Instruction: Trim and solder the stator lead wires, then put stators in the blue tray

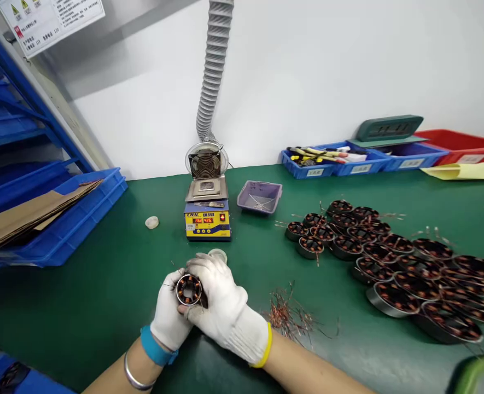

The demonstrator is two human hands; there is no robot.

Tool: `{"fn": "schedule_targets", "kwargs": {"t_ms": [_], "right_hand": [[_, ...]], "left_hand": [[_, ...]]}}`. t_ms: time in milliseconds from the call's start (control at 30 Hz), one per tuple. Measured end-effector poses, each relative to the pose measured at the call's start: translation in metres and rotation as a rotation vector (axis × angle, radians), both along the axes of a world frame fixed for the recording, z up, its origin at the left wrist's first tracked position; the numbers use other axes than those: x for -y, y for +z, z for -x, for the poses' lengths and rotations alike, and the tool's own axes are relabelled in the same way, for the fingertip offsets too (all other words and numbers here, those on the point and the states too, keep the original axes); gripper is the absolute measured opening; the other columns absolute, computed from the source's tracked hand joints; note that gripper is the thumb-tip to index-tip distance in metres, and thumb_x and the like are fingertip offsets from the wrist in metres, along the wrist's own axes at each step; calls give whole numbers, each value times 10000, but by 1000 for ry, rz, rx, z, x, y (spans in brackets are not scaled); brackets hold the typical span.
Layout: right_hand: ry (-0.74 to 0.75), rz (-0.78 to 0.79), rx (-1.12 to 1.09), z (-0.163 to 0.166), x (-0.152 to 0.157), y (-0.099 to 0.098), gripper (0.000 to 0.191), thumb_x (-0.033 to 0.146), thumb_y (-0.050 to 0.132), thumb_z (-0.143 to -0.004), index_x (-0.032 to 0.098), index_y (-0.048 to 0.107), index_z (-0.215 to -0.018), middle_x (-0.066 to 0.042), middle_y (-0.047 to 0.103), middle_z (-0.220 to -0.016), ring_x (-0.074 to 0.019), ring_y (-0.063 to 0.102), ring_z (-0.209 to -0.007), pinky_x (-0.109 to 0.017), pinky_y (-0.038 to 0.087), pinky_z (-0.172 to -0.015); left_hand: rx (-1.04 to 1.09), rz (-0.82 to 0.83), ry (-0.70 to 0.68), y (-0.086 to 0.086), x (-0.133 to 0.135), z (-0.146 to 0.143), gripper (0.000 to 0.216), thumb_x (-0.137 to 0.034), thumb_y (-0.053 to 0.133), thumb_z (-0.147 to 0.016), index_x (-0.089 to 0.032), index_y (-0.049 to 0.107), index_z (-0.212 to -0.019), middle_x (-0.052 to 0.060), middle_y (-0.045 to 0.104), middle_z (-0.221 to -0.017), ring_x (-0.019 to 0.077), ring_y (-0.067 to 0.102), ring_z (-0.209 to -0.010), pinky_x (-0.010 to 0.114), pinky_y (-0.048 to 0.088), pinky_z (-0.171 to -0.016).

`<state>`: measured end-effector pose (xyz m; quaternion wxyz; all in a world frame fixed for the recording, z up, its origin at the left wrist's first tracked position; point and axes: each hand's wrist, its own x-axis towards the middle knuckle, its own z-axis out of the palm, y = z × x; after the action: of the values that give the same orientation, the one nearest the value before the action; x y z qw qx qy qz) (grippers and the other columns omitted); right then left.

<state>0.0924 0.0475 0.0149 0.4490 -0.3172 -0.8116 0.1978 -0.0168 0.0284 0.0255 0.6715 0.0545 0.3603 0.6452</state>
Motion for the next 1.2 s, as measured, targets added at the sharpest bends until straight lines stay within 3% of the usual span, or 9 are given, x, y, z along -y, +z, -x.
{"fn": "schedule_targets", "kwargs": {"t_ms": [167,267,367,467,633,733,867,967,1200], "right_hand": [[34,496,5,-22,4,36,520,192,667,-639,215,526,-1139,-62,583,-1166,-228,580,-1038,-363,481,-896],[85,647,86,-29,2,51,497,156,666,-602,189,569,-1089,-47,637,-1044,-210,620,-897,-313,517,-769],[178,725,132,-33,-4,51,538,140,647,-598,192,587,-1130,-29,661,-971,-198,628,-812,-291,514,-700],[209,708,129,-42,-14,47,634,181,657,-624,217,535,-1245,-32,639,-1084,-213,617,-922,-309,497,-796],[-156,568,449,-63,-33,50,645,304,659,-664,280,489,-1286,-49,572,-1241,-292,552,-1083,-425,426,-870],[-314,588,612,-64,-40,49,595,321,634,-673,289,474,-1245,-40,612,-1164,-289,573,-1042,-413,422,-796],[-344,602,696,-56,-45,41,489,318,617,-664,285,516,-1141,-20,629,-1120,-269,587,-1009,-353,403,-720],[-328,609,713,-52,-49,37,485,339,606,-679,303,533,-1157,-12,630,-1142,-274,586,-1022,-341,393,-719],[-328,622,648,-51,-57,29,511,381,602,-705,303,535,-1205,-14,639,-1140,-271,604,-990,-345,418,-744]], "left_hand": [[-144,-515,-177,1,5,12,590,-347,704,-596,-204,616,-1161,65,615,-1186,275,468,-1203,389,333,-1041],[-325,-656,-312,1,4,18,630,-327,741,-637,-233,575,-1237,76,528,-1329,298,397,-1278,415,283,-1079],[-431,-607,-283,1,0,18,273,-317,701,-730,-178,712,-965,114,598,-1237,297,490,-1197,417,345,-1031],[-354,-475,-115,1,-7,20,214,-343,713,-718,-167,711,-839,106,656,-1124,262,583,-1055,399,427,-936],[-315,-182,63,-1,-17,29,336,-492,590,-761,-162,618,-813,34,651,-825,149,617,-689,265,469,-613],[-620,-115,-200,-10,-13,23,376,-534,512,-781,-169,527,-694,-8,555,-626,114,511,-474,240,357,-461],[-1320,-269,-664,-15,3,3,286,-419,527,-768,-183,492,-609,-10,513,-579,143,498,-562,263,336,-538],[-1656,-386,-717,-12,11,-5,216,-378,559,-733,-191,530,-630,4,565,-667,164,519,-666,274,339,-603],[-1712,-405,-770,-12,12,-3,220,-408,528,-765,-204,586,-706,11,617,-740,165,566,-697,266,379,-628]]}}
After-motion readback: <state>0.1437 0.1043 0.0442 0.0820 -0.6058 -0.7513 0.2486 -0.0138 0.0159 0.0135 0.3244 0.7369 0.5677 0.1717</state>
